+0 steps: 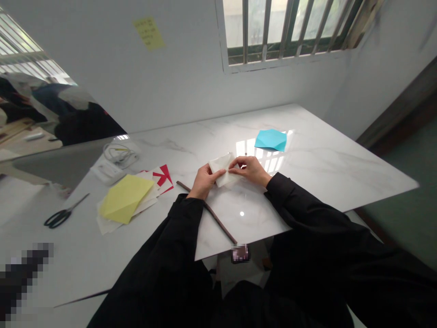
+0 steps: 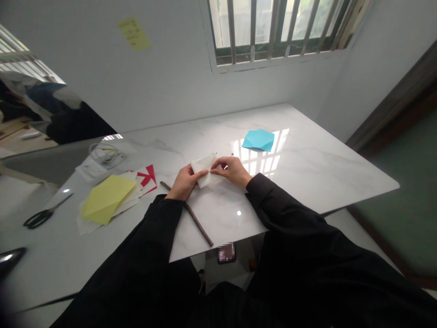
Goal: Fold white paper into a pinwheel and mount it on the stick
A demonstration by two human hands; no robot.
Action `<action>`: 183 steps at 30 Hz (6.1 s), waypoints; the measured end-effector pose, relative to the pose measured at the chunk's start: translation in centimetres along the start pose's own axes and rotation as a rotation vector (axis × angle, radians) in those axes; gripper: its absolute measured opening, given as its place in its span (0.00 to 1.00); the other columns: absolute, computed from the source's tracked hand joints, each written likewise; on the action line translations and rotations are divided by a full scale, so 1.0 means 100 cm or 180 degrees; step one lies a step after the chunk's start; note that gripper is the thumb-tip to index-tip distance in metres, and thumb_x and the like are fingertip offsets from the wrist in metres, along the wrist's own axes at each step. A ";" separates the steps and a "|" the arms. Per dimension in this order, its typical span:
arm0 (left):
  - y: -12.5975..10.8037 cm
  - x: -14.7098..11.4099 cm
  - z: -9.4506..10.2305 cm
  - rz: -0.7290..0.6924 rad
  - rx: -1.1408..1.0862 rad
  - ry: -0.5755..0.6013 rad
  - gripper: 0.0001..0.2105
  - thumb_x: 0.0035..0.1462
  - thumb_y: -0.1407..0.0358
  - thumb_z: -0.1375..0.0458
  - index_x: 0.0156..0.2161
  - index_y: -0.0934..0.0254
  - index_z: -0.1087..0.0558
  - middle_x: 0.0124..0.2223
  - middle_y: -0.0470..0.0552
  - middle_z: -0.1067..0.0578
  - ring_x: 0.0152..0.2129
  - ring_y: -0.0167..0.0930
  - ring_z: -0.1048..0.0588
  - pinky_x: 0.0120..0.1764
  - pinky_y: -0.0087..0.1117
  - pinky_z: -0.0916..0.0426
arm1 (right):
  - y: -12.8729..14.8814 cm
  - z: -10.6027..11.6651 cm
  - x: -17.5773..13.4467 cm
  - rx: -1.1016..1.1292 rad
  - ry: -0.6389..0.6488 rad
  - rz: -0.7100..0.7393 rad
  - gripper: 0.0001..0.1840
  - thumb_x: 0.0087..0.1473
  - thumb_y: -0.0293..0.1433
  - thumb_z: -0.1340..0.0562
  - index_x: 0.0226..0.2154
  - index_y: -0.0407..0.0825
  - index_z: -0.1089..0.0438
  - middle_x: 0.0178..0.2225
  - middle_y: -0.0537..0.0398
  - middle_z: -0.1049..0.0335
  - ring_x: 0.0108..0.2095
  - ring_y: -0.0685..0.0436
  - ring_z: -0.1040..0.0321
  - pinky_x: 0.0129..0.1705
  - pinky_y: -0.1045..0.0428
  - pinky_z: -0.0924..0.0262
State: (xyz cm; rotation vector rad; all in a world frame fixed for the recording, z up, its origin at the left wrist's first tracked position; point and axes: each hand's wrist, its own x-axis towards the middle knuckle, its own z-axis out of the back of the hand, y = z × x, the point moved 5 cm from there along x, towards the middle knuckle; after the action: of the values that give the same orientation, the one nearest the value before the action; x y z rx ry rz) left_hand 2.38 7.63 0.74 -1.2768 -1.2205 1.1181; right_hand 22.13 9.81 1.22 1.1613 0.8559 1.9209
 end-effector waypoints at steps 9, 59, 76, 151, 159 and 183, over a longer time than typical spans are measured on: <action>-0.002 -0.001 -0.001 0.0007 0.0069 -0.0005 0.32 0.38 0.53 0.19 0.48 0.69 0.17 0.47 0.60 0.13 0.43 0.45 0.17 0.48 0.42 0.23 | 0.000 -0.002 0.000 0.0014 0.0036 0.0050 0.08 0.61 0.38 0.27 0.36 0.50 0.17 0.36 0.54 0.18 0.33 0.47 0.29 0.39 0.51 0.35; -0.004 -0.005 -0.003 0.0114 0.0055 0.0058 0.30 0.42 0.53 0.21 0.49 0.68 0.16 0.44 0.58 0.14 0.38 0.42 0.17 0.42 0.38 0.24 | 0.002 0.000 0.000 0.0147 0.0106 -0.0064 0.08 0.63 0.38 0.28 0.38 0.51 0.15 0.38 0.52 0.15 0.38 0.43 0.24 0.45 0.48 0.32; -0.003 -0.005 -0.004 0.0092 0.0012 0.0148 0.30 0.41 0.53 0.19 0.46 0.69 0.16 0.42 0.59 0.14 0.38 0.43 0.17 0.44 0.40 0.24 | 0.007 -0.001 -0.001 0.0091 0.0152 -0.0087 0.11 0.63 0.41 0.28 0.38 0.51 0.14 0.37 0.52 0.15 0.37 0.43 0.24 0.44 0.48 0.33; -0.009 -0.007 -0.003 0.0102 -0.0128 0.0063 0.33 0.39 0.56 0.18 0.49 0.70 0.18 0.42 0.58 0.14 0.40 0.43 0.16 0.48 0.42 0.23 | 0.009 0.012 -0.002 0.0074 -0.0174 -0.0250 0.10 0.58 0.39 0.26 0.34 0.50 0.15 0.34 0.51 0.16 0.30 0.45 0.22 0.36 0.51 0.28; -0.009 -0.007 -0.002 0.0085 -0.0081 0.0058 0.33 0.39 0.54 0.18 0.49 0.69 0.18 0.43 0.58 0.13 0.41 0.43 0.16 0.49 0.42 0.23 | 0.009 0.011 -0.002 0.0246 -0.0174 -0.0264 0.13 0.56 0.42 0.26 0.34 0.50 0.15 0.34 0.51 0.16 0.29 0.45 0.23 0.34 0.51 0.28; -0.011 -0.006 0.000 0.0048 0.0219 -0.0054 0.29 0.37 0.55 0.19 0.44 0.69 0.17 0.42 0.56 0.14 0.38 0.41 0.18 0.44 0.40 0.24 | 0.004 0.002 -0.001 0.0385 0.0287 -0.0204 0.15 0.59 0.45 0.28 0.36 0.50 0.16 0.39 0.51 0.18 0.41 0.44 0.24 0.42 0.51 0.31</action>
State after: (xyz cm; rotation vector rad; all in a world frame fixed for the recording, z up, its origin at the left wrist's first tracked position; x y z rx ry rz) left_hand 2.29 6.98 1.82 -1.2286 -1.1767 1.1740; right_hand 22.28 9.52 1.60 1.1099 1.0581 1.9031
